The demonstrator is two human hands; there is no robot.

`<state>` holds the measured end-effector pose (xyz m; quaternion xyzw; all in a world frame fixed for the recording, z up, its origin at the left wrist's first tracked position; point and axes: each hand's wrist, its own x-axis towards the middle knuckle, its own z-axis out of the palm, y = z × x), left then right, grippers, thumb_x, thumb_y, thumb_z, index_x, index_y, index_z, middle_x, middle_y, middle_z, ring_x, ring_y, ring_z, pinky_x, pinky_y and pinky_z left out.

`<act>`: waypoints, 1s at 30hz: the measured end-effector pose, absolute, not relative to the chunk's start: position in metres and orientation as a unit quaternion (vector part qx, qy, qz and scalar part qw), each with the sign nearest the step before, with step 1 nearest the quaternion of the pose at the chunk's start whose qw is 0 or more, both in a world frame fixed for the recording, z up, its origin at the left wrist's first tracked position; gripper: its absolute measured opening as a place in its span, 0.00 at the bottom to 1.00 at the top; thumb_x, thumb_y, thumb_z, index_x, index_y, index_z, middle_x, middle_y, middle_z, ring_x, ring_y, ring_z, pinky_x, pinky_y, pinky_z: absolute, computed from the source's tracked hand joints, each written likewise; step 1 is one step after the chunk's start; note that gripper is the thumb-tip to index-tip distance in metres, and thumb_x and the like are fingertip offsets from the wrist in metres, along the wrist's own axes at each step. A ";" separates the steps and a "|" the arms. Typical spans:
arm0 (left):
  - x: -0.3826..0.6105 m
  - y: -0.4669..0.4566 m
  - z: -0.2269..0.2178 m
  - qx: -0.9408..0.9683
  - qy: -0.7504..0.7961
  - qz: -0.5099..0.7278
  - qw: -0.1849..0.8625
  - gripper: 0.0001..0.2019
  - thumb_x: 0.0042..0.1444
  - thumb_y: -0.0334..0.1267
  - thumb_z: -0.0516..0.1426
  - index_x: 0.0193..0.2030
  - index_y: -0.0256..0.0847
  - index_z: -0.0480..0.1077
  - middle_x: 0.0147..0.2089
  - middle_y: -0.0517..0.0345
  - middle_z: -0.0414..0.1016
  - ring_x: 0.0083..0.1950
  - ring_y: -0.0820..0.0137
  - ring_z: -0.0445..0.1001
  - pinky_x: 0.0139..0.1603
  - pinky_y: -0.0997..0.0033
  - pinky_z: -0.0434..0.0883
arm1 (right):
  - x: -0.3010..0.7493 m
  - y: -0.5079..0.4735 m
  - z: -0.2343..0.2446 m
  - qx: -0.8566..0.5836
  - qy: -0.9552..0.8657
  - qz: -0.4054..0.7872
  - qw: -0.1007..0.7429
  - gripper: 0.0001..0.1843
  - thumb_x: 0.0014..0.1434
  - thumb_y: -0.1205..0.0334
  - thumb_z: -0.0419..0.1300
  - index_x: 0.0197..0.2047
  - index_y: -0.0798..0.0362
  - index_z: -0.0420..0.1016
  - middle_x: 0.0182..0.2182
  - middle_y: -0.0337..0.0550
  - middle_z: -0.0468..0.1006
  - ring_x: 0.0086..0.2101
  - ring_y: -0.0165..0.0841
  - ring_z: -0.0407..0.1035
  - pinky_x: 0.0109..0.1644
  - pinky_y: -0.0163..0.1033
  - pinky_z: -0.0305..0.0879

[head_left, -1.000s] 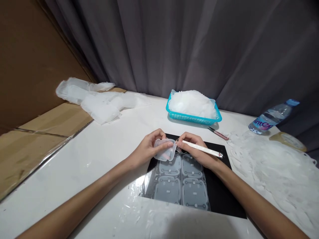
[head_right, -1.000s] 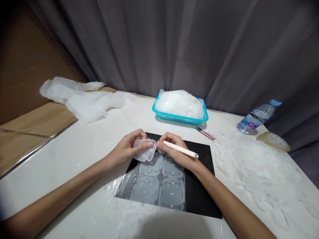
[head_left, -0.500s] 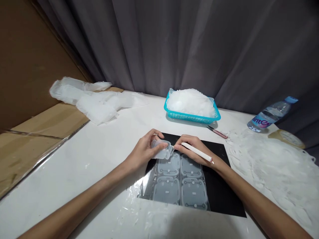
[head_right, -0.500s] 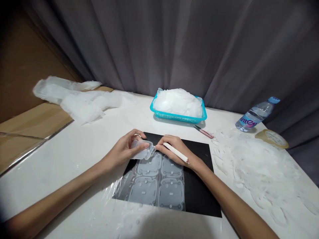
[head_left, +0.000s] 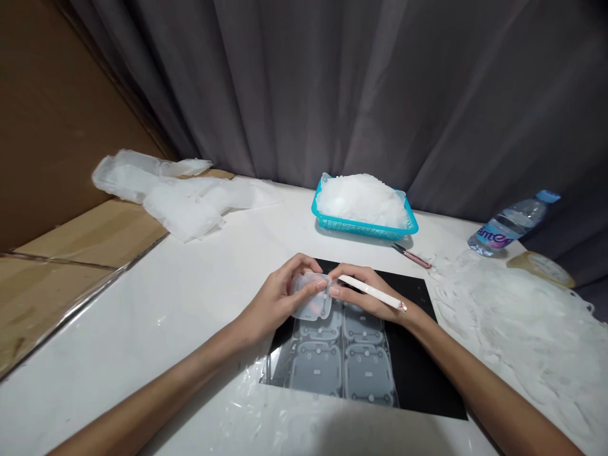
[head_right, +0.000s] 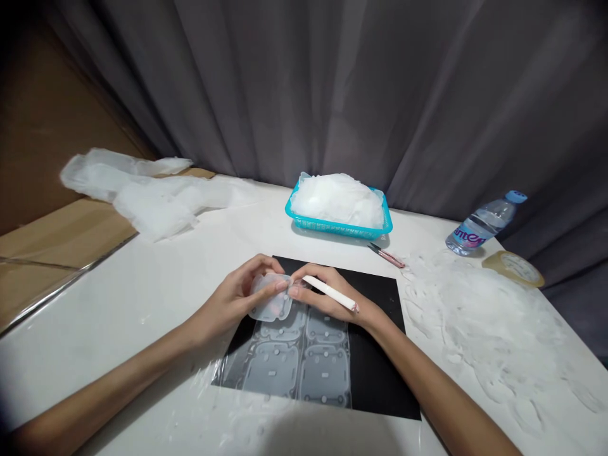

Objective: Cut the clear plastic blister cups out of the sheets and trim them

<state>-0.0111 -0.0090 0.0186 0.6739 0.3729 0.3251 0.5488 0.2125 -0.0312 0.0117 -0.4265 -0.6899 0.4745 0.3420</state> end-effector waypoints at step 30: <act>-0.027 0.009 0.003 0.696 0.330 0.253 0.586 0.30 0.57 0.37 0.68 0.61 0.52 0.58 0.50 0.53 0.77 0.34 0.71 0.74 0.36 0.71 0.70 | 0.224 -0.028 0.005 -0.375 -0.830 0.318 0.265 0.09 0.73 0.55 0.57 0.42 0.49 0.71 0.41 0.43 0.75 0.44 0.37 0.69 0.51 0.42 0.65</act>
